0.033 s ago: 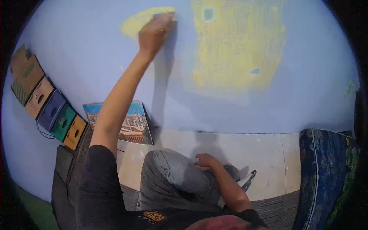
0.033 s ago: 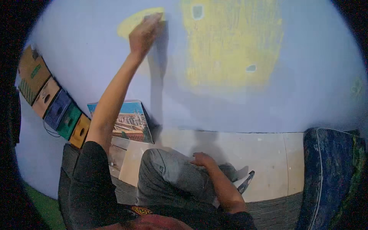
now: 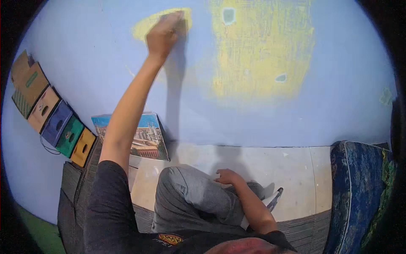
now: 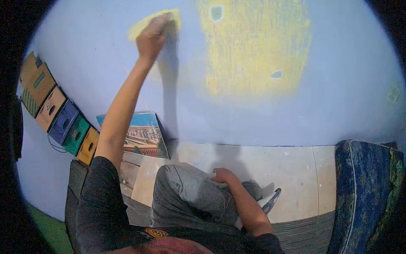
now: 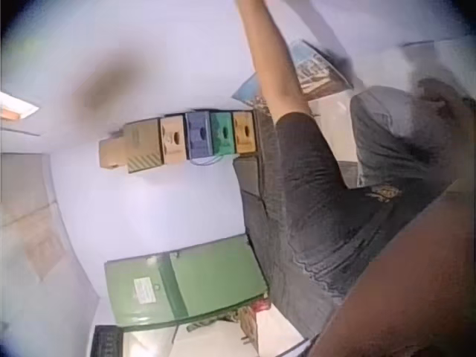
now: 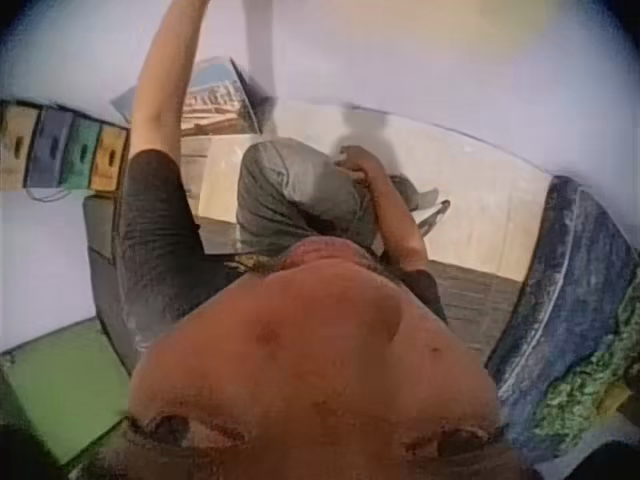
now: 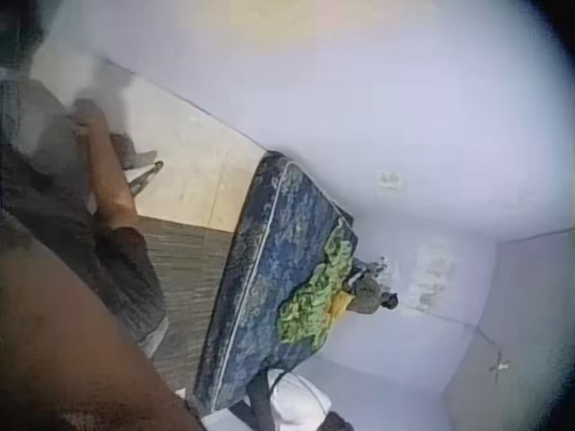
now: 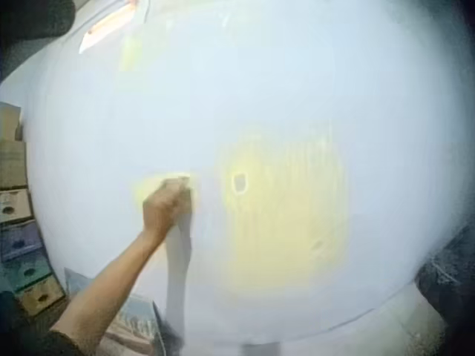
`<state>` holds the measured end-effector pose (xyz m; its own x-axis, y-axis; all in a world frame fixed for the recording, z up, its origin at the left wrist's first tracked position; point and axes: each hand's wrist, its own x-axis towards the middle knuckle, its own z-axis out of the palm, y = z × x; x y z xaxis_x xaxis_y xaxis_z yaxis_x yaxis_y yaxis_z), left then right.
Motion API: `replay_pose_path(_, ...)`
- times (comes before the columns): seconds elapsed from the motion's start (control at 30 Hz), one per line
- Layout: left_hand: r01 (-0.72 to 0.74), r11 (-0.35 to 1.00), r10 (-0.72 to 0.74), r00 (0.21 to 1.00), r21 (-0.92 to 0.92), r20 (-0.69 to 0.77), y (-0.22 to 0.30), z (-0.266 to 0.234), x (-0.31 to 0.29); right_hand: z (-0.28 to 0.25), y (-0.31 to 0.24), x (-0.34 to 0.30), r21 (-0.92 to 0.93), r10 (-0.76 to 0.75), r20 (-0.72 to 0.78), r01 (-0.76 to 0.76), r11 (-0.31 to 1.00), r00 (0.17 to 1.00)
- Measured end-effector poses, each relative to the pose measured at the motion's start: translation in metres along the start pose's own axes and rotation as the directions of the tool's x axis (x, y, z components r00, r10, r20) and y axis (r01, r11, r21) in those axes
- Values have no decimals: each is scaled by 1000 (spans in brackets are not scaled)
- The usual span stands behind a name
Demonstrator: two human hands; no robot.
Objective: The person sands a blue wall using a sanding block, focusing on areas with yellow filler or patches. The person moves the block repeatedly over the target areas and uses their hands to feel the texture of the wall surface between sanding intervals.
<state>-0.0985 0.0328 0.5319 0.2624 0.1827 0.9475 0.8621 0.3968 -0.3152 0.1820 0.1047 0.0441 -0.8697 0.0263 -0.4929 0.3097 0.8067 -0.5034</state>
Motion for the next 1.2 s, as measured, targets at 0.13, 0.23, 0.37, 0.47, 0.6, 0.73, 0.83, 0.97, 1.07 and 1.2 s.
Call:
replay_pose_path(0.13, 189, 980, -191, 981, 63, 31, -21, 11, 2, 12, 4, 9, -27, -11, -42, 10, 1000, 999)
replay_pose_path(0.23, 42, 997, -42, 999, 59, -8, 9, 32, -14, 17, 0, 18, -43, -4, 11, 5, 999, 1000)
replay_pose_path(0.37, -108, 993, 102, 989, 55, 111, 32, 38, -24, 25, 4, 22, -34, -47, 29, 48, 998, 998)
replay_pose_path(0.47, -85, 996, 89, 978, -30, 189, 31, 23, -16, 21, 6, 18, -59, -79, 29, 80, 995, 996)
replay_pose_path(0.6, -90, 994, 88, 995, 62, 45, -8, 3, 8, 16, 5, 12, -92, -10, -11, 9, 996, 1000)
replay_pose_path(0.73, -58, 969, 46, 998, 239, 52, -19, 18, 3, 6, 6, 12, -50, 6, 23, -5, 999, 1000)
replay_pose_path(0.83, -61, 983, 58, 998, 175, 23, -26, 21, 1, 7, -3, 6, -59, -24, 33, 26, 998, 999)
replay_pose_path(0.97, -9, 995, 10, 1000, 101, -2, -23, 19, -1, 4, 0, 3, -49, -42, 15, 42, 998, 999)
replay_pose_path(1.07, -69, 985, 78, 996, 161, -50, -28, 19, -1, 4, 0, 2, -55, -13, -2, 13, 998, 1000)
replay_pose_path(1.2, -64, 985, 70, 997, 159, -37, -26, 17, -1, 5, 6, 7, -38, 3, -3, -3, 999, 1000)
